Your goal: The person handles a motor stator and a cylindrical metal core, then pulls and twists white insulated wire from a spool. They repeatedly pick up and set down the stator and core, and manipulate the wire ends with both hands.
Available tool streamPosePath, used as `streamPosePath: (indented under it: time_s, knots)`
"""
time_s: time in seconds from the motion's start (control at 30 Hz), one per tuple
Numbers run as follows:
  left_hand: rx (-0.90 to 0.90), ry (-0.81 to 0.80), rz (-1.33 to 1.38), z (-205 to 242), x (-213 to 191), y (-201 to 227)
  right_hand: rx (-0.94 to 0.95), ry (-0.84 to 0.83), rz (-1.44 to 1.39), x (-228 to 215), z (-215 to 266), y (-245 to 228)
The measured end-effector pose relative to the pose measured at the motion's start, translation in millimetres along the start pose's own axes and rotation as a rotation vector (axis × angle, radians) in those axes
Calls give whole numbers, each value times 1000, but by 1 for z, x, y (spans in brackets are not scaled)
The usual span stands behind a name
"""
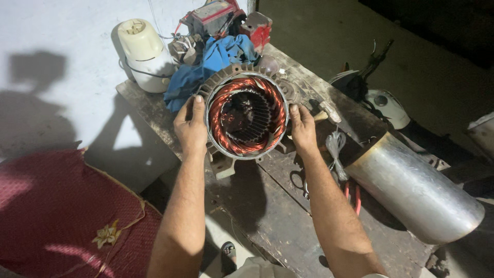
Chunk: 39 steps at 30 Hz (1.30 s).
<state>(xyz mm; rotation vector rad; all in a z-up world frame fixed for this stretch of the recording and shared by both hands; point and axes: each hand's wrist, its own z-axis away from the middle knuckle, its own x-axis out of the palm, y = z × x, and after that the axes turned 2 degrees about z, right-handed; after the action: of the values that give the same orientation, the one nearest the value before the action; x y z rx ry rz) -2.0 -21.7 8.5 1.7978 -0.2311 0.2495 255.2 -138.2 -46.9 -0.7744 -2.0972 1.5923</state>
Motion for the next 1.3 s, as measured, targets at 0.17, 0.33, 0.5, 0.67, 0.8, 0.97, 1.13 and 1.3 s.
streamPosePath:
  time_s: [0.17,0.33,0.5,0.67,0.8,0.97,1.13,1.3]
  knots:
    - [-47,19,40,-3,1,-3,4,-32,-92,0,-1,-4]
    - [-36,-4,97,-6,1,-7,-1,-34,-43,0,-4,-3]
    - [-14,-7,135,-9,1,-10,-20,-28,-42,2,-6,-2]
    - [-26,-9,132,-8,0,-13,-1,-11,-69,2,-2,-6]
    - [34,-26,111,-3,-2,-12,96,-5,-60,1,2,-10]
    - [43,-23,56,2,-4,-9,-2,-39,-171,0,4,-5]
    - [2,-2,-34,5,-4,-2,-39,-31,-73,-2,3,0]
    - [96,-23,8,14,-5,1,-30,-8,-38,-4,10,1]
